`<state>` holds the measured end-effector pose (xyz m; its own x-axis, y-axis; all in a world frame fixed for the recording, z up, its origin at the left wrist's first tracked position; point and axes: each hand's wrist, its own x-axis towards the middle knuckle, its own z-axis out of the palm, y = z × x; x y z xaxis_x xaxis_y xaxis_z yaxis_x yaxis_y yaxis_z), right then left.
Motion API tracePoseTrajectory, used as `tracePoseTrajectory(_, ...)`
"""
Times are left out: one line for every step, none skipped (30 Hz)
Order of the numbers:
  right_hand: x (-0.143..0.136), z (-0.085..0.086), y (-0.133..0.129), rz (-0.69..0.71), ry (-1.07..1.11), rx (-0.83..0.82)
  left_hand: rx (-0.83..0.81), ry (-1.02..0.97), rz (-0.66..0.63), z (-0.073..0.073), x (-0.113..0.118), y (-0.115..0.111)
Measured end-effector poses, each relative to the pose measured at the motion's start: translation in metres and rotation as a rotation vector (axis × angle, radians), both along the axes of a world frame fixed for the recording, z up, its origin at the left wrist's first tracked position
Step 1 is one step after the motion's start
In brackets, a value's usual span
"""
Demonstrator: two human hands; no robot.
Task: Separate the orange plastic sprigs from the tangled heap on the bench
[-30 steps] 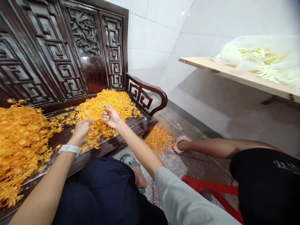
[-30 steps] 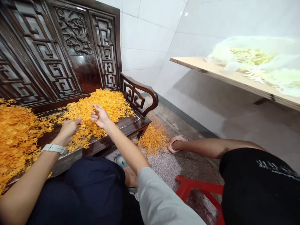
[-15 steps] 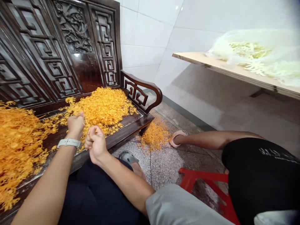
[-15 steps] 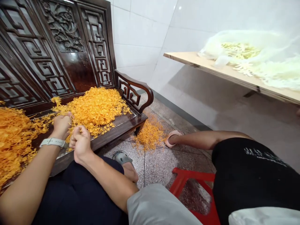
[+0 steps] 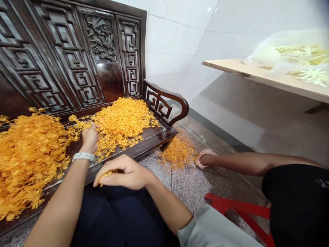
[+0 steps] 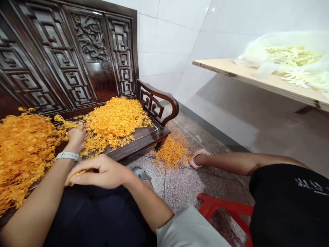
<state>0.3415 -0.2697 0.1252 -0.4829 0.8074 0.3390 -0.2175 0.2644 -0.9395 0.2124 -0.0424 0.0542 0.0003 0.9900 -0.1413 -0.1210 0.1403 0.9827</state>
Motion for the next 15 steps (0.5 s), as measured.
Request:
tracePoseTrajectory(0.01, -0.002, 0.011, 0.044, 0.01, -0.033, -0.006, -0.058, 0.003, 0.002, -0.001, -0.002)
tracePoseTrajectory(0.02, -0.006, 0.026, 0.026, 0.049, -0.069, -0.013, -0.12, 0.001, 0.005, -0.001, -0.003)
tracePoseTrajectory(0.029, -0.012, 0.044, -0.056, 0.102, -0.106, -0.022, -0.176, -0.001, 0.008, -0.001, -0.004)
tracePoseTrajectory(0.039, -0.018, 0.063, -0.232, 0.179, -0.136, -0.031, -0.222, 0.001, 0.011, -0.001, -0.004)
tracePoseTrajectory(0.048, -0.025, 0.084, -0.431, 0.196, -0.147, -0.04, -0.265, -0.001, 0.014, 0.0, -0.004)
tracePoseTrajectory(0.057, -0.031, 0.103, -0.61, 0.147, -0.136, -0.05, -0.306, -0.006, 0.016, 0.001, -0.005)
tracePoseTrajectory(0.066, -0.036, 0.12, -0.796, 0.048, -0.091, -0.06, -0.346, -0.015, 0.019, 0.001, -0.005)
tracePoseTrajectory(0.074, -0.042, 0.134, -0.944, -0.067, -0.017, -0.069, -0.383, -0.028, 0.022, 0.003, -0.006)
tracePoseTrajectory(0.079, -0.047, 0.145, -1.047, -0.171, 0.051, -0.078, -0.421, -0.043, 0.024, 0.004, -0.008)
tracePoseTrajectory(0.083, -0.052, 0.152, -1.103, -0.243, 0.103, -0.086, -0.463, -0.065, 0.027, 0.006, -0.01)
tracePoseTrajectory(0.083, -0.057, 0.155, -1.105, -0.272, 0.119, -0.093, -0.51, -0.093, 0.029, 0.008, -0.012)
tracePoseTrajectory(0.08, -0.063, 0.156, -1.064, -0.255, 0.087, -0.097, -0.564, -0.123, 0.032, 0.011, -0.014)
tracePoseTrajectory(0.074, -0.068, 0.154, -0.994, -0.204, 0.014, -0.095, -0.623, -0.154, 0.034, 0.013, -0.016)
tracePoseTrajectory(0.065, -0.073, 0.151, -0.913, -0.134, -0.085, -0.089, -0.68, -0.181, 0.037, 0.016, -0.018)
tracePoseTrajectory(0.055, -0.078, 0.147, -0.832, -0.054, -0.192, -0.08, -0.73, -0.2, 0.039, 0.018, -0.019)
